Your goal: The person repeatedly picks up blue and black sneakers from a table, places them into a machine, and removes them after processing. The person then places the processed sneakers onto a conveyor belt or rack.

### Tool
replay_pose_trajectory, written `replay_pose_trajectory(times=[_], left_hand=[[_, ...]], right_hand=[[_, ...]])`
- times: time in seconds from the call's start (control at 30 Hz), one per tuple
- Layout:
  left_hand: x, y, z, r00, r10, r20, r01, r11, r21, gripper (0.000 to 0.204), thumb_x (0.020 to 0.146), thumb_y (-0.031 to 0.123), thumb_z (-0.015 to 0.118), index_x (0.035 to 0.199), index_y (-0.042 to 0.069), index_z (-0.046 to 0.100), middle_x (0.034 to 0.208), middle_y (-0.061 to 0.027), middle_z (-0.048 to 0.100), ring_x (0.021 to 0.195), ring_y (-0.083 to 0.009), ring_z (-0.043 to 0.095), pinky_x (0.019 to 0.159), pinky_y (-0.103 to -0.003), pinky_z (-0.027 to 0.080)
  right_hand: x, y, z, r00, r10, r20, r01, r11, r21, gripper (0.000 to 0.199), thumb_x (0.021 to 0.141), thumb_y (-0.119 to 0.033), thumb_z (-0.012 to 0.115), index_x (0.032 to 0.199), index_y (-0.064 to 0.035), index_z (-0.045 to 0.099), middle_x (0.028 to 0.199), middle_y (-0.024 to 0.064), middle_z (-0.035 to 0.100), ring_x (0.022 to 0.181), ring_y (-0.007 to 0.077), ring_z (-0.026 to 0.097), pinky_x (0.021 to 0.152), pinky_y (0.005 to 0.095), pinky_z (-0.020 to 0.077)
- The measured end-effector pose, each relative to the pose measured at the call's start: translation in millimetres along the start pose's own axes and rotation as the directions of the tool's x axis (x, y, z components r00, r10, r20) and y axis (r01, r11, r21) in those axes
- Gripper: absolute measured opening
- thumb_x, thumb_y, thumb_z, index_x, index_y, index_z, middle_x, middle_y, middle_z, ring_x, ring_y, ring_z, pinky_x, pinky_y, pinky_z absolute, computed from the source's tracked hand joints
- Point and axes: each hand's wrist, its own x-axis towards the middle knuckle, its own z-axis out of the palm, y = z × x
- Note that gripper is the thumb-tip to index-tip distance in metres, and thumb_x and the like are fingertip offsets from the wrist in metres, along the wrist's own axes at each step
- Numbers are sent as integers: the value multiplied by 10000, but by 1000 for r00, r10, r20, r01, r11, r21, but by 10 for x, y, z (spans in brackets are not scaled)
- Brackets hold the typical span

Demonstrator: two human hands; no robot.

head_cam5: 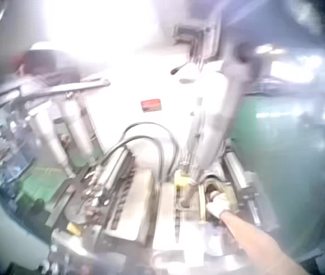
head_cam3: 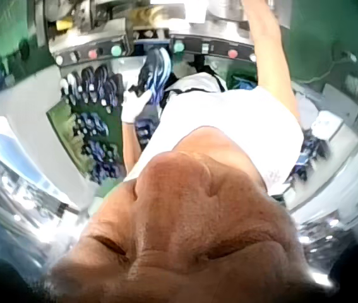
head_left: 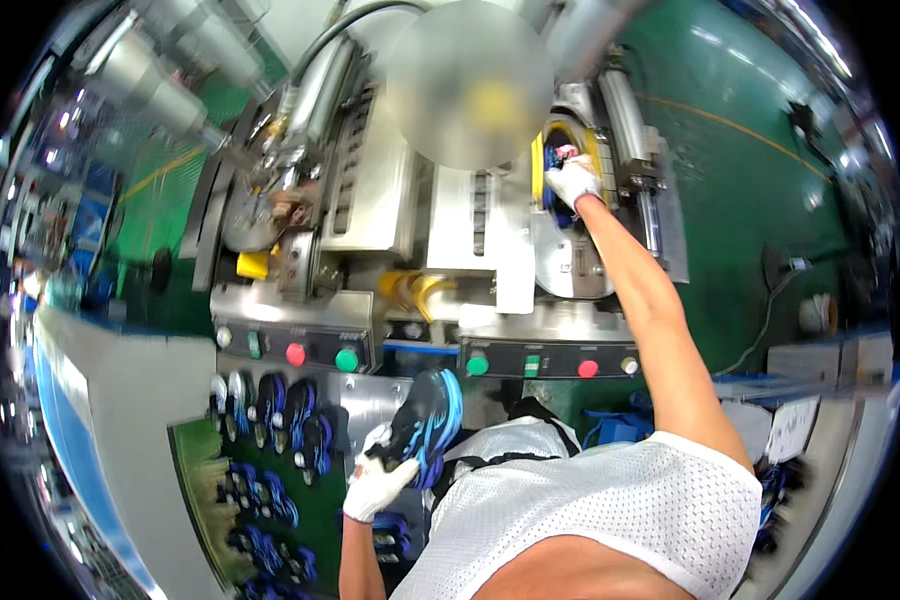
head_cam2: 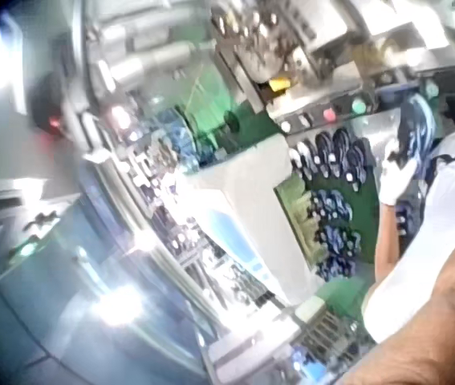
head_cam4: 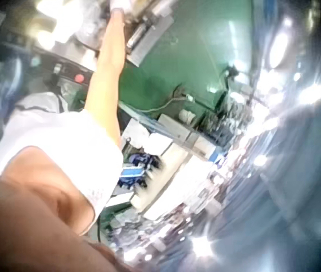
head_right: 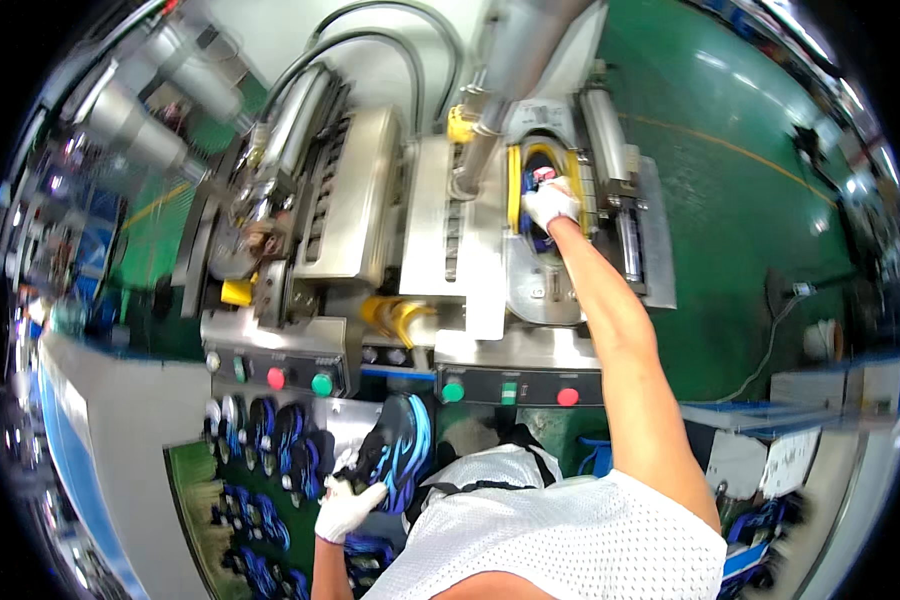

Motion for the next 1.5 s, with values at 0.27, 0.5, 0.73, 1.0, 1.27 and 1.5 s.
replay_pose_trajectory(times=[0.27, 0.5, 0.73, 1.0, 1.27, 1.5], left_hand=[[-105, -1624, 882, 767, -514, -385, 306, 820, -484, 737, 854, 301, 768, 1439, 3, 433, 1320, -232, 632, 1245, -361, 610, 1053, -416, 466], [562, -2185, 1880, 567, -686, -456, 310, 690, -654, 756, 786, 430, 792, 1392, 106, 476, 1255, -215, 654, 1152, -412, 640, 992, -484, 480], [302, -2696, 1477, 877, -307, -369, 77, 849, -523, 945, 812, 538, 767, 1516, 54, 362, 1461, -252, 532, 1338, -375, 548, 1102, -427, 430], [-167, -5048, -234, 232, -856, -462, 216, 509, -833, 845, 887, 534, 708, 1463, -19, 432, 1434, -274, 515, 1290, -426, 535, 1076, -484, 434], [377, -6011, 189, 179, -680, -712, 313, 725, -614, 453, 982, 471, 588, 1223, 88, 608, 1254, -187, 620, 1078, -392, 651, 878, -492, 527], [-228, -5472, 186, 364, -488, -793, 125, 870, -478, 298, 954, 267, 680, 1154, 47, 656, 1210, -163, 627, 1100, -348, 637, 926, -449, 517]], right_hand=[[328, 505, 142, 980, -186, 72, 178, 979, 103, 708, 807, -656, 700, 1096, -12, 745, 1075, 253, 734, 1013, 382, 713, 873, 472, 531], [-828, -358, -288, 917, -396, -38, 398, 908, 131, 811, 853, -522, 773, 1348, 92, 583, 1323, 272, 641, 1203, 385, 619, 1027, 416, 481], [-3631, -298, 973, 619, -590, 519, 752, 253, -609, 846, 979, -446, 526, 1579, 80, 248, 1659, 295, 201, 1561, 436, 139, 1283, 470, 108], [-4220, -597, 412, 575, -756, 313, 817, 545, -188, 1019, 793, -221, 805, 1605, -14, 224, 1657, 265, 220, 1526, 442, 227, 1236, 501, 237], [-5119, -359, 561, 568, -588, 575, 741, 670, -47, 861, 820, -287, 785, 1505, 57, 395, 1536, 283, 429, 1453, 377, 411, 1203, 409, 323], [-5953, -1532, 552, 343, -692, 636, 634, 670, 387, 756, 832, -258, 758, 1448, 68, 464, 1493, 275, 482, 1432, 379, 438, 1199, 412, 342]])
